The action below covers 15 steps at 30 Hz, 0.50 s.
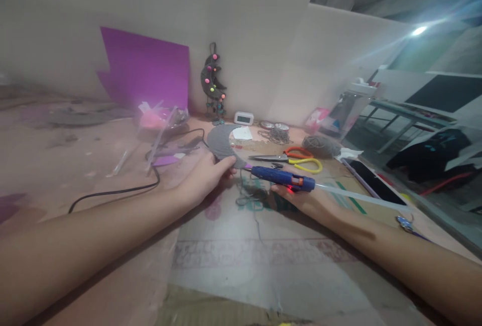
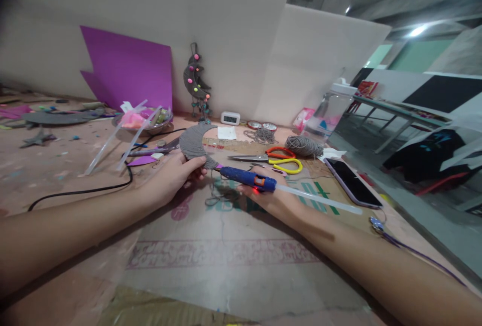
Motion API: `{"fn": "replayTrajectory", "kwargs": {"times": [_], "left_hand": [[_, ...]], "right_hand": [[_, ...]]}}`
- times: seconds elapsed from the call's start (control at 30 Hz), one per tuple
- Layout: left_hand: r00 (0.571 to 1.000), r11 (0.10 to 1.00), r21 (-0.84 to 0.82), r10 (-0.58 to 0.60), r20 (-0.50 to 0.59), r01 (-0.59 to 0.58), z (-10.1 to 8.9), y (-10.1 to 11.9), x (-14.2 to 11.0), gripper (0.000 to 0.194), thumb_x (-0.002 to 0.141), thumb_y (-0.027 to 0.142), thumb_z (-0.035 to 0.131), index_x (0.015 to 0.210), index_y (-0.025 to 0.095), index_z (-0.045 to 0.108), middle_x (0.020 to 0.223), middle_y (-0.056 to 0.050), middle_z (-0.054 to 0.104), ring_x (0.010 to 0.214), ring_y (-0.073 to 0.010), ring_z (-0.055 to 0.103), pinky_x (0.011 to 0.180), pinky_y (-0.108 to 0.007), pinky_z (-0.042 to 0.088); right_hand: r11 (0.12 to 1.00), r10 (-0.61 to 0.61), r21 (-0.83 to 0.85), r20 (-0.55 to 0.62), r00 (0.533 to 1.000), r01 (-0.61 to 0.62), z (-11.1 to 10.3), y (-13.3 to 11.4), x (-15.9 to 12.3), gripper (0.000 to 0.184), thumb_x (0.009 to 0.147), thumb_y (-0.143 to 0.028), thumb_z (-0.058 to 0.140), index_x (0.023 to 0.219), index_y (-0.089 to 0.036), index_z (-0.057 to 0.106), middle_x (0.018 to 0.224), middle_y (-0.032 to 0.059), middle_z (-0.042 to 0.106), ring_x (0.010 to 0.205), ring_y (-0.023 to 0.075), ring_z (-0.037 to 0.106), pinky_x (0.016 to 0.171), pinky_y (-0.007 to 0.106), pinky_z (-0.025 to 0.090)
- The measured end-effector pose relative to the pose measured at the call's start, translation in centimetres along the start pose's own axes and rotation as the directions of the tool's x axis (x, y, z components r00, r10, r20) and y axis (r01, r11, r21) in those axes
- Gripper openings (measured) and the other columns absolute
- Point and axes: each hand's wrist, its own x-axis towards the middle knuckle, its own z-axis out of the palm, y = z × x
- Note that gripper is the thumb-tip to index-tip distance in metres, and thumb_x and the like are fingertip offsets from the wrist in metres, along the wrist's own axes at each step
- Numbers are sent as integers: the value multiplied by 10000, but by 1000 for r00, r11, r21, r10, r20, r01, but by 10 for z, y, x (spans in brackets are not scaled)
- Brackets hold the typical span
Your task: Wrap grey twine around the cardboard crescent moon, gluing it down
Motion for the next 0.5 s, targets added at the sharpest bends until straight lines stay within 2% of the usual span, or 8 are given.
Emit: {"fn": "replayTrajectory", "kwargs": {"times": [0.23, 0.5], "left_hand": [[1000, 1000, 5, 24, -6, -24, 0, -1, 0, 155, 815, 298, 594, 744, 160, 587, 588, 9, 595, 476, -87, 505, 401, -177, 331], [1000, 1000, 13, 19, 3, -19, -1, -1, -1, 202, 809, 322, 593, 696, 156, 569, 581, 8, 586, 454, -78, 493, 373, -174, 294]], "right_hand": [[999, 27, -45, 17, 1000, -26, -2, -6, 0, 301, 799, -525, 571, 712, -238, 544, 711, 19, 610, 662, 207, 595, 624, 338, 486], [1000, 10, 14, -22, 1000, -9, -1, -4, 1, 288, 781, -514, 595, 673, -251, 550, 702, 36, 611, 667, 234, 597, 624, 365, 488]]}}
